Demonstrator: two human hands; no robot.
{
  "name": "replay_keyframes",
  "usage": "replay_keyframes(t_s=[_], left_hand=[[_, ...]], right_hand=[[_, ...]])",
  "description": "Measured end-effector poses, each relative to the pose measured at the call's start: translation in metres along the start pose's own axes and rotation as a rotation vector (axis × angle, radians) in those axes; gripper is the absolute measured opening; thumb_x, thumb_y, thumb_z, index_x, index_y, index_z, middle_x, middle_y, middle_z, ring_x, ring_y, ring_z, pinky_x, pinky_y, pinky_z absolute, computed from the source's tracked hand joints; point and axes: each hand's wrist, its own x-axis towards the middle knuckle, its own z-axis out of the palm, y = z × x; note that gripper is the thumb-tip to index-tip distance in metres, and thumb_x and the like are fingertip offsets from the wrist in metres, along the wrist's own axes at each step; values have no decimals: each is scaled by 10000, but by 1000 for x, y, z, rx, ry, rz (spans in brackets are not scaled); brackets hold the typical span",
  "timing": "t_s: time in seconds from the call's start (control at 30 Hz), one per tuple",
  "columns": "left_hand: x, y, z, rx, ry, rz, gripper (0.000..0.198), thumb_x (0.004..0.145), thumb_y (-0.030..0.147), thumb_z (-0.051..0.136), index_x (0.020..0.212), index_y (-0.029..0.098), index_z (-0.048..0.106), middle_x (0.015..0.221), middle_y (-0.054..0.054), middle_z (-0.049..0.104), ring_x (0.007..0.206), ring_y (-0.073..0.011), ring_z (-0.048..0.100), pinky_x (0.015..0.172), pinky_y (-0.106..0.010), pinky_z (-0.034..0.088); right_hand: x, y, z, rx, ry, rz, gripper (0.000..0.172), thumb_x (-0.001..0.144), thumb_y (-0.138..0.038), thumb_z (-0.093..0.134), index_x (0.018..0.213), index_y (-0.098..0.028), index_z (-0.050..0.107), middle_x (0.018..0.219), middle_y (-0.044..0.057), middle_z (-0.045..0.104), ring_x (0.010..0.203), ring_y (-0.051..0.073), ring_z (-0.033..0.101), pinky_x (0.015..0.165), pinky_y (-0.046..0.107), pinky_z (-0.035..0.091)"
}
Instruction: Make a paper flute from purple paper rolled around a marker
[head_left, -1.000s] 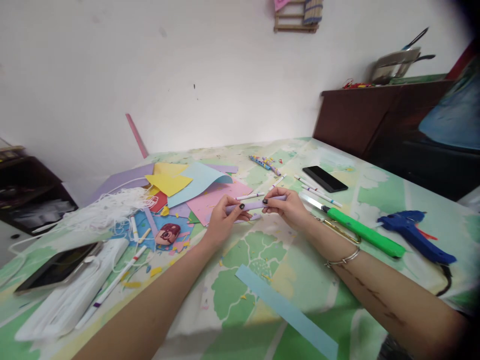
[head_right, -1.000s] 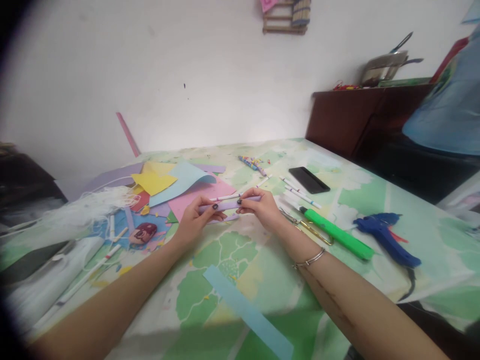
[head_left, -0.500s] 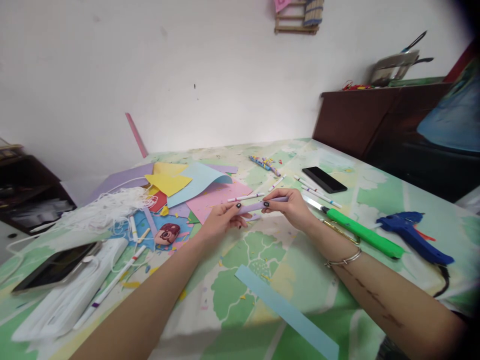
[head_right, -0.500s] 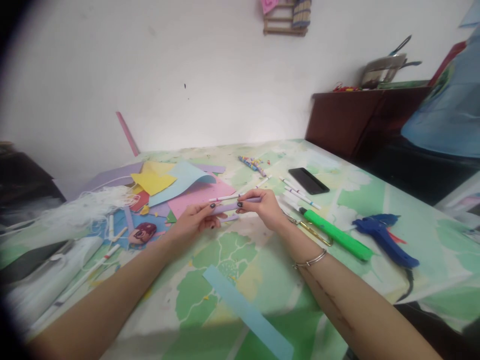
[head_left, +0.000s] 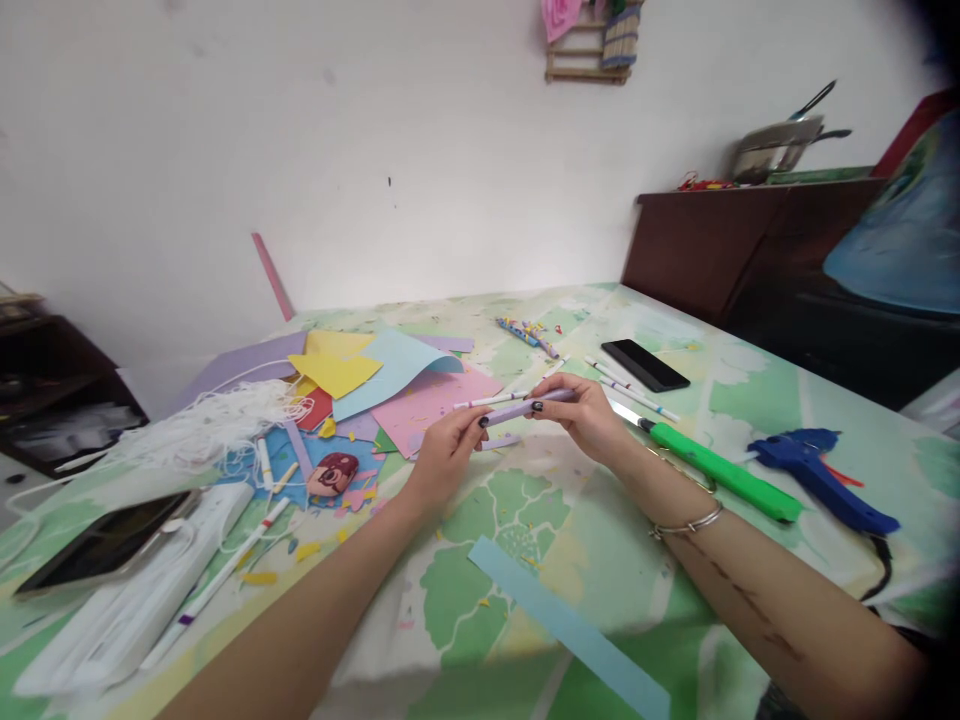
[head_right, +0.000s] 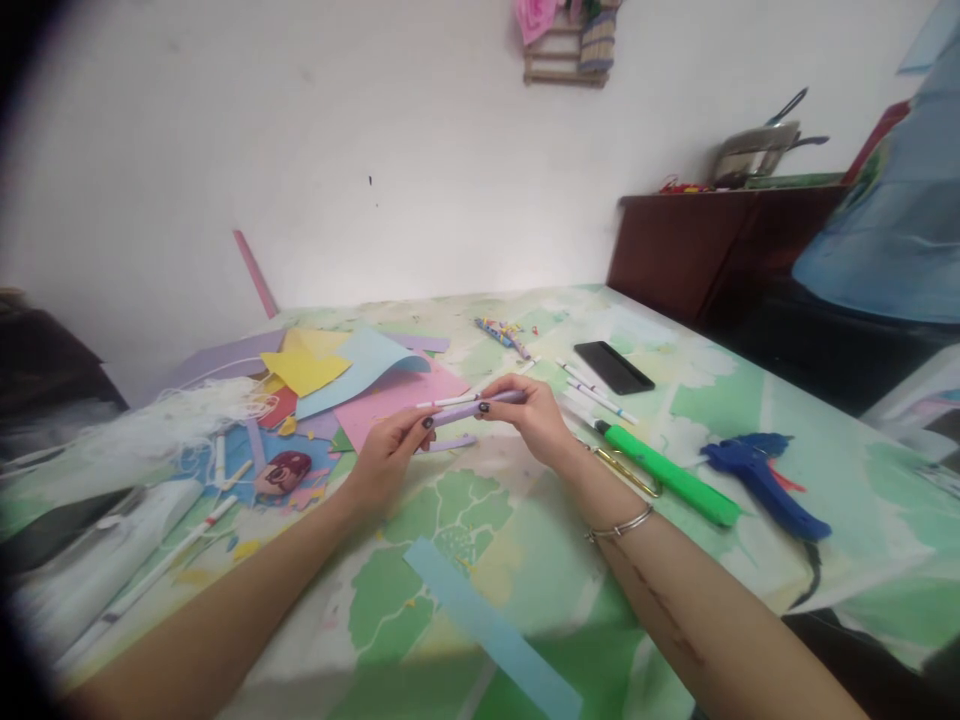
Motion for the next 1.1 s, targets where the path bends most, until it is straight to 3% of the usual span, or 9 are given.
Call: replay_keyframes(t_s=[0.17,0.33,0.53,0.73,0.93,1.0,1.1], left_hand=[[-3,6,2,291,71,212,271,920,203,392,1104,131,578,834,-53,577,756,-141,544,699,-258,435],[-2,0,7,474,135,368,284,931,184,375,1154,123,542,844,-66,564,766,-143,542,706,-261,457],[-2,-6,9,538,128,469,328,937,181,368,1238,152,493,886,-83,589,829,-154,566,738,-276,479],[-4,-3,13,416,137,394,280,878,164,474,1124,169,608,958,-91,661,864,-163,615,762,-275,497],[-3,2,12,195,56,31,219,775,135,578,953,182,697,803,-24,712,619,-124,605,593,-235,475],[-3,2,12,191,30,13,185,779,163,574,919,173,695,766,-21,704,604,-125,595,588,-235,466],[-3,1,14,288,-4,107,187,789,168,543,941,154,653,817,-42,685,687,-148,597,658,-258,463]], right_hand=[[-2,3,9,212,46,31,469,567,-157,792,994,-205,604,733,-13,683,699,137,661,759,292,518],[-3,11,16,316,76,181,310,588,-185,793,858,-152,645,810,53,710,739,157,683,740,245,543],[-3,14,16,317,22,161,189,631,-217,772,776,-135,685,798,40,706,723,135,672,770,244,544],[-2,14,16,211,82,120,288,560,-269,810,783,-147,676,752,36,707,669,140,658,710,280,549],[-1,16,16,79,64,100,376,514,-354,830,770,-152,643,678,35,691,640,162,656,650,297,544],[-1,15,16,55,43,97,383,519,-370,825,768,-151,633,680,35,690,635,159,654,639,291,540],[-2,14,16,56,9,105,375,536,-365,818,779,-148,630,693,37,693,629,154,653,635,286,537]])
